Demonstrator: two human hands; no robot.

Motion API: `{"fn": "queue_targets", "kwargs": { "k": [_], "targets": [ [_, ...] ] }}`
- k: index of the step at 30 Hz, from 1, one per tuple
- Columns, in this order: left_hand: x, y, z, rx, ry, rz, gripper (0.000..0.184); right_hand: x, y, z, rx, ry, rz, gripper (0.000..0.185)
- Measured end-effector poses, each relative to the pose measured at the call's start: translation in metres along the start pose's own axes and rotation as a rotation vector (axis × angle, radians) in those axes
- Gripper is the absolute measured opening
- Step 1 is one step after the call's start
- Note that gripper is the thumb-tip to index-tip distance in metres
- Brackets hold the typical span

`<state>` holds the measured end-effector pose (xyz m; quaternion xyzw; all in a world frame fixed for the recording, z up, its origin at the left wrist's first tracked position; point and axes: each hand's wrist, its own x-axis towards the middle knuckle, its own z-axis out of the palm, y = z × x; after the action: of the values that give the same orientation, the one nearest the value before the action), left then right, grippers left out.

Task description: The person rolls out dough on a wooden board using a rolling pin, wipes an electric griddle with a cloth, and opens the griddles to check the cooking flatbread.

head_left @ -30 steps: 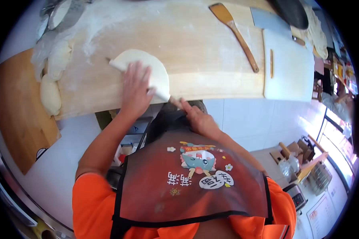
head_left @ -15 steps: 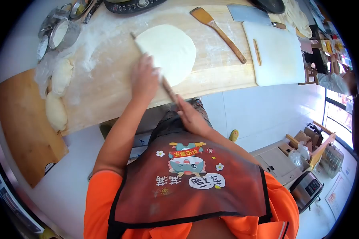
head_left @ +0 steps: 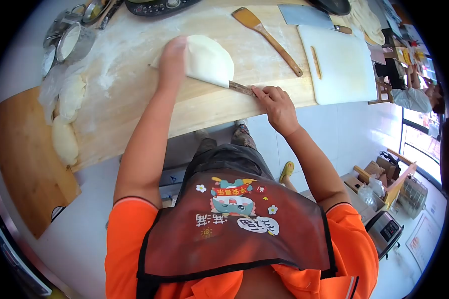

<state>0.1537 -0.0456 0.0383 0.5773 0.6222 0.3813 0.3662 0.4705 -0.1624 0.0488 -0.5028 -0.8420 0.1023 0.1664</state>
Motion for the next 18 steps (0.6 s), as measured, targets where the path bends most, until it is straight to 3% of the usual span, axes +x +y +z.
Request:
{"fn": "queue_targets", "kwargs": {
  "k": [2, 5, 10, 13, 15, 18],
  "targets": [
    [-0.004, -0.012, 0.028, 0.933, -0.019, 0.612, 0.051, -0.004, -0.002, -0.001, 0.022, -0.007, -0.002, 0.061],
    [-0.054, -0.016, -0.013, 0.867, -0.492, 0.542, 0.059, -0.030, -0.022, -0.007, 0.157, -0.144, 0.050, 0.065],
    [-0.150, -0.028, -0.089, 0.733, -0.613, 0.406, 0.073, -0.064, -0.058, -0.013, 0.383, -0.446, 0.033, 0.075],
    [-0.118, -0.039, -0.068, 0.876, -0.395, 0.449, 0.063, -0.035, -0.048, -0.013, 0.248, -0.443, 0.085, 0.075],
    [-0.056, -0.048, -0.032, 0.928, -0.187, 0.344, 0.060, -0.012, -0.028, 0.006, 0.144, -0.146, 0.016, 0.065],
    [0.022, -0.058, -0.009, 0.954, 0.050, 0.319, 0.056, 0.016, -0.033, 0.010, 0.035, -0.170, 0.054, 0.065]
  ]
}}
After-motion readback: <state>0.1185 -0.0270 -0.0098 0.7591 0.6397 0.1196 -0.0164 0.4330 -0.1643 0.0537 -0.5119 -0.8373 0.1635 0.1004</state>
